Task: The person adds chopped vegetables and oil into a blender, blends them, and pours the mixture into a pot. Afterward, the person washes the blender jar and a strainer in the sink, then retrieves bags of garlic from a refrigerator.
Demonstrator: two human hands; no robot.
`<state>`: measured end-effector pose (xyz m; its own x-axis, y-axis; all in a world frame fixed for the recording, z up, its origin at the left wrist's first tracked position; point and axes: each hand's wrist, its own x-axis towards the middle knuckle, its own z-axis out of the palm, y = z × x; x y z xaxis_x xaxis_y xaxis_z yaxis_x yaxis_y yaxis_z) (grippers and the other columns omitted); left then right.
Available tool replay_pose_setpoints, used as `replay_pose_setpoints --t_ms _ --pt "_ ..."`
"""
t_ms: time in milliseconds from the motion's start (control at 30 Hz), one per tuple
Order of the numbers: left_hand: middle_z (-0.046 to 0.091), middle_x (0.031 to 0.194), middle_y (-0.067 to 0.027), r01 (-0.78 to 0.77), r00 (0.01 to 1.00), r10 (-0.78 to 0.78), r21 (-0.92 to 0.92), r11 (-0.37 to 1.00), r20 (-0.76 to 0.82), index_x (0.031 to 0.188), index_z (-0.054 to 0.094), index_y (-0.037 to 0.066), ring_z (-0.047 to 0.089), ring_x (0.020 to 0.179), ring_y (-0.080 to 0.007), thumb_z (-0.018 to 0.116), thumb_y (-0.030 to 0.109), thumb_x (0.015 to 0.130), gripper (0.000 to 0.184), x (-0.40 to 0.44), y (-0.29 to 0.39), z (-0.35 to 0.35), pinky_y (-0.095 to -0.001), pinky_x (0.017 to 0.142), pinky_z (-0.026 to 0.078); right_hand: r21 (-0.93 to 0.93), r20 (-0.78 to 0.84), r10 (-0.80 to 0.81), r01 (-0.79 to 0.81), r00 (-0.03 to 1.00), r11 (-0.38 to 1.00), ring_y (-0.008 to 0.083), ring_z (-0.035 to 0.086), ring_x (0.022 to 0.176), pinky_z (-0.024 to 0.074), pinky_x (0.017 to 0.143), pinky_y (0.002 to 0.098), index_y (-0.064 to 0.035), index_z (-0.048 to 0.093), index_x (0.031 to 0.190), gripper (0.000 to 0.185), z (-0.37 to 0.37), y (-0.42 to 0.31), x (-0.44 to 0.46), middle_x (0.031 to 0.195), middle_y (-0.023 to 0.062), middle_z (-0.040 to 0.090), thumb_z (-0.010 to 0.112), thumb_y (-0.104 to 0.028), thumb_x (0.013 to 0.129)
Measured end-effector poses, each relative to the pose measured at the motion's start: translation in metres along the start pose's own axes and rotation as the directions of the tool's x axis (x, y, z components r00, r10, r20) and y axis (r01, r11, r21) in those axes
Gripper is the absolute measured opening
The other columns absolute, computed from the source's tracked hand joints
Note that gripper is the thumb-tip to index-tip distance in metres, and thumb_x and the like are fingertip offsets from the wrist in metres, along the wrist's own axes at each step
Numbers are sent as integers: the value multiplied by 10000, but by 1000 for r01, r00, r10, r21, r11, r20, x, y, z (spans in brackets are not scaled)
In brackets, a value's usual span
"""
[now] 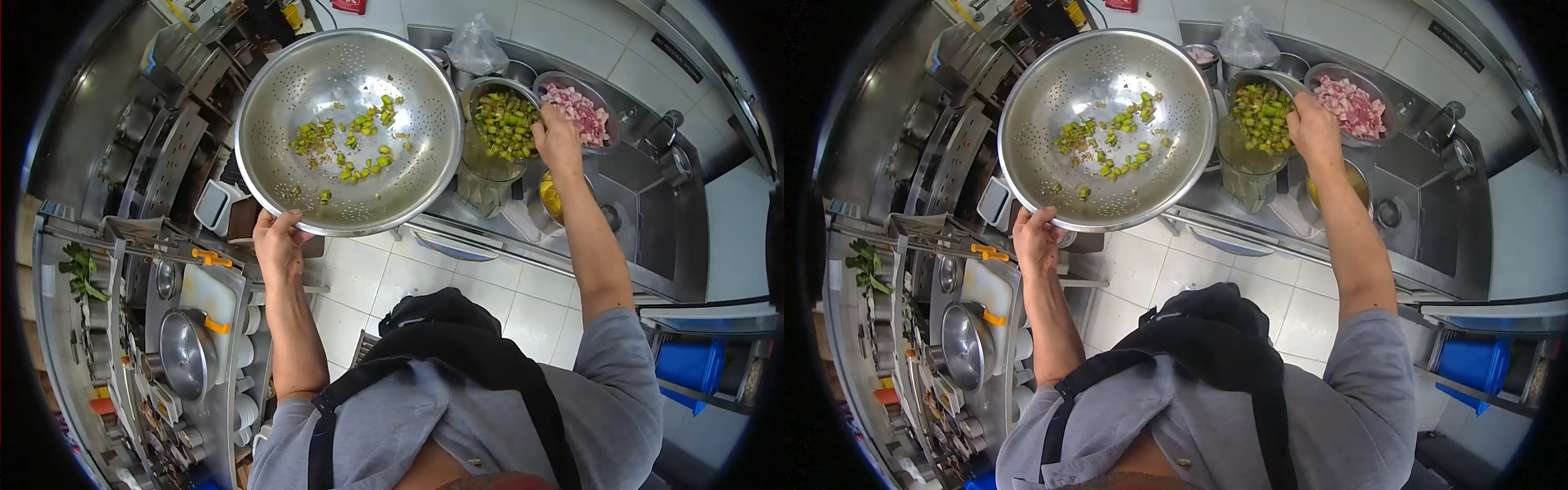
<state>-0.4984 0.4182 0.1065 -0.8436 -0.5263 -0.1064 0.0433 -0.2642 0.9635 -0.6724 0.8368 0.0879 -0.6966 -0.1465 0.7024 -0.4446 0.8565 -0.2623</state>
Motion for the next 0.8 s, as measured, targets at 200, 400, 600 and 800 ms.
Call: replay_pose_setpoints --t_ms 200,400,600,800 --pt "640 806 -97 28 1000 -28 22 999 -13 976 545 -20 608 536 -135 552 -52 766 212 10 10 -15 -224 423 510 -103 -3 -60 59 998 993 388 621 756 519 659 469 -38 531 892 141 -3 -19 -2 930 182 638 585 -73 767" --pt "630 800 -89 45 999 -46 22 999 30 982 547 -20 574 529 -119 556 -48 770 214 22 14 -27 -204 407 420 -200 -27 -166 157 986 967 336 646 757 542 657 424 -60 523 871 136 -4 -26 -15 1175 106 611 600 -79 761" --pt "629 820 -92 46 998 -46 13 999 34 962 551 -13 593 556 -125 567 -39 773 192 31 11 -39 -208 419 451 -214 -48 -184 169 982 962 246 647 724 540 578 345 -68 484 767 175 -8 -36 -34 1223 74 596 650 -64 711" --pt "634 804 -89 -1 999 0 36 999 37 965 559 -20 615 569 -127 568 -36 779 187 43 14 -59 -208 454 529 -228 -77 -291 267 954 936 207 629 663 522 552 317 -61 446 694 224 -4 -31 -49 1236 66 598 666 -43 661"
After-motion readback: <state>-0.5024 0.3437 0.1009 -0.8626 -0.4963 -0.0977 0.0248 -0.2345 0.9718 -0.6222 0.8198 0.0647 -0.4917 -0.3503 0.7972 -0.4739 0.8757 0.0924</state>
